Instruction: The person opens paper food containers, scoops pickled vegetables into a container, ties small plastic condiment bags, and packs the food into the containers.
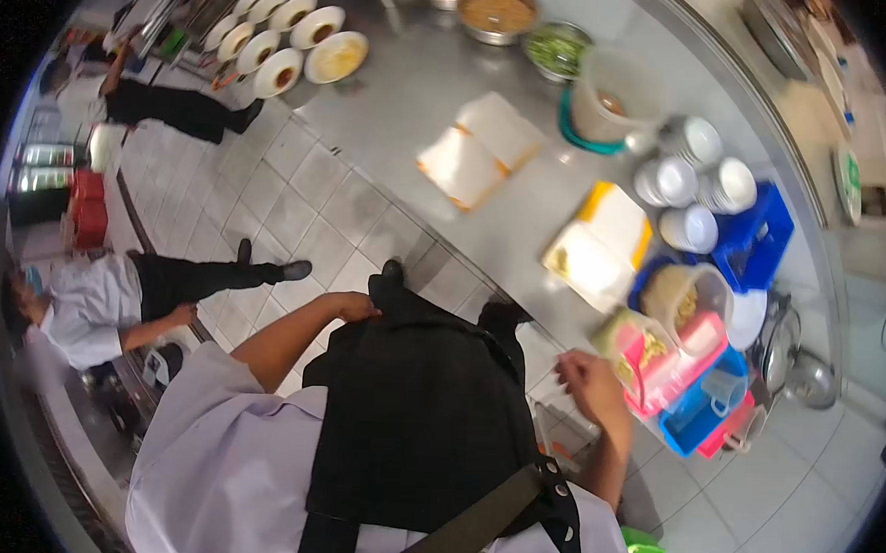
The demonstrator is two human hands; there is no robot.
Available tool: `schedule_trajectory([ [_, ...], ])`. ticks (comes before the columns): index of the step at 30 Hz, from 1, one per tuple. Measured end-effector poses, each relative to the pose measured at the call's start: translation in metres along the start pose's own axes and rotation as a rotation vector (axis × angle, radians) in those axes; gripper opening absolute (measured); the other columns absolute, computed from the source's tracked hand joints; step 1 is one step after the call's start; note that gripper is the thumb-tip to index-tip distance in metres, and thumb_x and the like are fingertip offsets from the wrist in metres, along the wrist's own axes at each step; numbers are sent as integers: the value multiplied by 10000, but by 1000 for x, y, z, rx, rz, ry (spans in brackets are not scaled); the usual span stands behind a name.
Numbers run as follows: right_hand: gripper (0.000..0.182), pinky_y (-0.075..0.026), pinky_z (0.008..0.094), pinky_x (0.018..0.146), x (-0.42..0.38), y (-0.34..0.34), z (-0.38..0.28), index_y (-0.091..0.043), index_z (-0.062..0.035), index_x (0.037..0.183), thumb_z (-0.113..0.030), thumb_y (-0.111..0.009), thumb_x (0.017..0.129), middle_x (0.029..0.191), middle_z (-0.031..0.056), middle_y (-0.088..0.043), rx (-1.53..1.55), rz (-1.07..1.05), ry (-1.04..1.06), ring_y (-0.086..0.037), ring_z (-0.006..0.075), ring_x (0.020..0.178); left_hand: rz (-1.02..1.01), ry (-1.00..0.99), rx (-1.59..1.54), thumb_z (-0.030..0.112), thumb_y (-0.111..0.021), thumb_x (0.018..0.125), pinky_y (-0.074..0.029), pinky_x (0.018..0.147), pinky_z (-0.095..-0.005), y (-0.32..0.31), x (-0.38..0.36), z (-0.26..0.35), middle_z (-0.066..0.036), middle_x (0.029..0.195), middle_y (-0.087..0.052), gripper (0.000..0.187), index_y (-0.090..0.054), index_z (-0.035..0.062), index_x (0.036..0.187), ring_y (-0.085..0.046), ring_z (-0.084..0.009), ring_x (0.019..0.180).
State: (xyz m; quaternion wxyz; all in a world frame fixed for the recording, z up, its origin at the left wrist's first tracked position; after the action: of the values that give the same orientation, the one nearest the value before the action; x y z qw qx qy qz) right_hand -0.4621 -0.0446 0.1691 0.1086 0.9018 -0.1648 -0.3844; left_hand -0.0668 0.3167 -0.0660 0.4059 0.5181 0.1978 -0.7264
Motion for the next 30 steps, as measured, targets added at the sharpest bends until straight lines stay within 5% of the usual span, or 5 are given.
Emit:
schedule_trajectory([
  [5, 954, -538, 582, 1100, 112, -215, 73, -803, 10, 1250, -852, -465, 1018, 1293, 325, -759, -657, -264, -577, -713, 480, 1285, -221, -890, 262, 127, -721, 796, -538, 918, -541, -11, -5, -164, -290, 1018, -751, 323, -747, -121, 1002, -700, -448, 978],
  [10, 791, -547, 498, 1066, 152, -331, 118, -737, 95, 1287, -652, -581, 1082, 1282, 295, -770, -180, -268, -223, -733, 459, 1198, 9, -1323, 136, 141, -911, 606, -586, 774, -522, -103, -13, -293, -246, 834, -719, 294, -706, -32, 725, -710, -447, 861],
  [20, 383, -602, 428, 859, 244, -381, -88, -737, 31, 1244, -197, -739, 936, 1149, 167, -820, -613, -1370, -375, -772, 273, 937, -393, -145, -724, 183, -685, 988, -574, 766, -492, -31, -136, -351, -187, 888, -752, 228, -759, -32, 977, -698, -338, 812],
  [22, 203, -587, 415, 614, 284, -409, -72, -680, -19, 1112, -157, -658, 964, 830, 104, -722, -465, -1240, -384, -730, 232, 751, -180, -323, -239, 280, -720, 1003, -571, 764, -463, 14, -124, -373, -171, 931, -789, 297, -797, -6, 982, -700, -270, 819],
  [30, 362, -536, 552, 1036, 545, -535, -293, -657, 1, 1356, -191, -678, 1050, 1289, 251, -701, -559, 128, 636, -671, 462, 1203, 1167, -89, -56, 238, -707, 967, -573, 977, -534, 350, 1, -409, -180, 1097, -756, 189, -784, 82, 1041, -713, -417, 1097],
])
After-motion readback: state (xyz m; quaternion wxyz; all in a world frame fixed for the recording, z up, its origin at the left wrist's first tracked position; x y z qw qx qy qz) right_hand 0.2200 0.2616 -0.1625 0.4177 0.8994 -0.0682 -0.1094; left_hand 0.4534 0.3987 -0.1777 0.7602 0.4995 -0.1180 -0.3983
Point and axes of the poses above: each hand's wrist, its own x-axis towards the middle knuckle, its own y-axis out of the back of the hand, z = x × y, the point moved 1 cm from there along x, towards the middle knuckle
